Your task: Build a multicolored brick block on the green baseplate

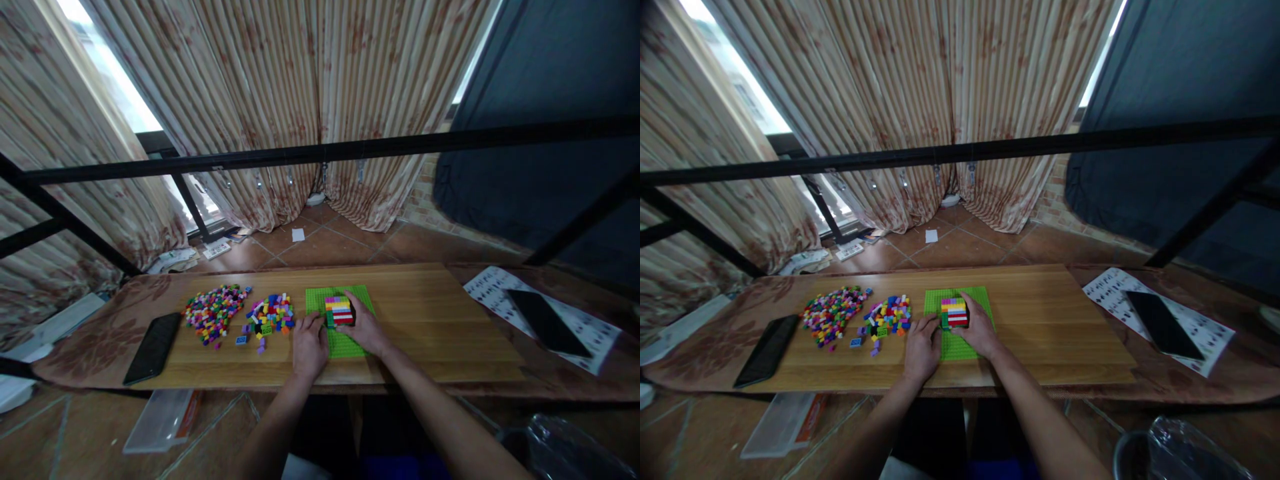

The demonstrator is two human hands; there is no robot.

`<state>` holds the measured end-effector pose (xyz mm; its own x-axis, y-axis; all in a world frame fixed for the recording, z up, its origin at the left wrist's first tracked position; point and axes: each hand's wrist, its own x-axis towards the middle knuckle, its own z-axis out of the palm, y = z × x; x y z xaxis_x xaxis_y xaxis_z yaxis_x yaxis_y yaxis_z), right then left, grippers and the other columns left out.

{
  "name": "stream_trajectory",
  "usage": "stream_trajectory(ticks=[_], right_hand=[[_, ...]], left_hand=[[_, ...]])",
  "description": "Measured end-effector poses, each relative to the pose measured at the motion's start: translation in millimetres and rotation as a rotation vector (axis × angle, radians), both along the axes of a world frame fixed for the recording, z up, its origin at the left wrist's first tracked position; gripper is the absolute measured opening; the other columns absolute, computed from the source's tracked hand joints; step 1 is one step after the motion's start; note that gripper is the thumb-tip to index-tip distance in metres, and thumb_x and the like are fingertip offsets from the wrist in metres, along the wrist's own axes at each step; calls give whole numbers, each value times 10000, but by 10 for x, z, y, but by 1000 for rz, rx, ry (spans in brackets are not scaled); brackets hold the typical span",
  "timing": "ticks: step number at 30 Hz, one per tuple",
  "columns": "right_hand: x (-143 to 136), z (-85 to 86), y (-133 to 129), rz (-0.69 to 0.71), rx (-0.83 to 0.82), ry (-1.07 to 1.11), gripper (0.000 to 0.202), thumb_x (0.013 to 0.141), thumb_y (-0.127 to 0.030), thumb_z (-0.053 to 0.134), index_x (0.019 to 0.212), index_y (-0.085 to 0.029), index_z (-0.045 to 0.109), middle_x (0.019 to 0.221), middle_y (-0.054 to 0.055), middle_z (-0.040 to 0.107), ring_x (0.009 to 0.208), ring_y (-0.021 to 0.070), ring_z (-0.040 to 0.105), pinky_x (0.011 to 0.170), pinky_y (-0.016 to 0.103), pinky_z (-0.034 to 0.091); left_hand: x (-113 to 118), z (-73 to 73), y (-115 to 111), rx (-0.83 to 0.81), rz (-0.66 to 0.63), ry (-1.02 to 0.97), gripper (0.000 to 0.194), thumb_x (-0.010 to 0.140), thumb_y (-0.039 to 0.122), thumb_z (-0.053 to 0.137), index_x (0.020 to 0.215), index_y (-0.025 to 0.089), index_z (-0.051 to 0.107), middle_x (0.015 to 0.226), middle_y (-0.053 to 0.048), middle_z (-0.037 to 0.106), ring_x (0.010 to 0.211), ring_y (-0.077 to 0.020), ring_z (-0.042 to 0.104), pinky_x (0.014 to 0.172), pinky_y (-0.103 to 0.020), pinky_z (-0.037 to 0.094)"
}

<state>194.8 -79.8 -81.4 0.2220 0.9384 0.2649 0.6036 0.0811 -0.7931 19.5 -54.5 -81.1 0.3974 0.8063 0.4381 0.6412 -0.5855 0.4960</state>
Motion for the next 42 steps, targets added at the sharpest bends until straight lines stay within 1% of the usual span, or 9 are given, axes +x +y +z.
stream_trajectory(ticks=[5,9,15,19,26,33,39,42], right_hand=[[7,17,-19,18,-8,48,836,640,-218,742,1397,-254,389,1347,94,528,1242,254,497,1050,454,383],[2,27,-25,19,-17,37,835,641,-215,742,1398,-251,390,1348,93,528,1263,260,475,1066,458,362],[-10,43,-36,15,-2,27,818,657,-222,732,1398,-261,389,1354,83,527,1261,247,479,1065,444,368],[-8,24,-31,12,-5,26,830,655,-231,741,1403,-261,383,1352,85,529,1257,255,482,1067,457,364],[-21,-27,-31,4,26,-6,840,661,-246,743,1414,-278,373,1339,82,534,1267,278,473,1082,485,347],[-16,-44,-37,-11,2,-41,845,665,-269,733,1421,-264,355,1340,96,526,1262,284,475,1067,488,368],[-29,-36,-48,-36,18,-61,861,652,-295,743,1419,-249,355,1353,107,516,1263,288,479,1078,489,362],[-37,-18,-61,-41,21,-47,889,646,-312,752,1428,-253,335,1383,107,492,1281,291,464,1078,489,366]], left_hand=[[-2,-12,0,0,3,-4,285,856,129,497,1080,196,659,1190,-77,622,1015,-233,549,916,-428,494],[0,-3,-5,-1,3,0,277,852,128,504,1071,190,662,1181,-80,625,1015,-236,547,915,-430,496],[-2,-6,-5,9,2,0,289,852,124,502,1085,197,657,1193,-77,618,1012,-236,552,909,-427,500],[-1,-11,-7,5,8,13,280,844,122,517,1075,188,659,1180,-80,627,998,-236,552,908,-429,502],[2,-19,-7,0,15,-4,281,833,109,535,1070,189,662,1170,-81,639,1040,-236,552,912,-418,505],[3,-44,-8,-12,14,-18,269,835,114,530,1058,190,662,1170,-77,641,1029,-235,559,926,-427,497],[5,-33,-17,-6,18,-18,258,829,118,539,1044,190,660,1167,-80,642,1024,-238,570,923,-435,492],[2,-22,-19,-3,8,-14,276,834,140,549,1089,189,642,1163,-83,645,1040,-238,572,929,-437,485]])
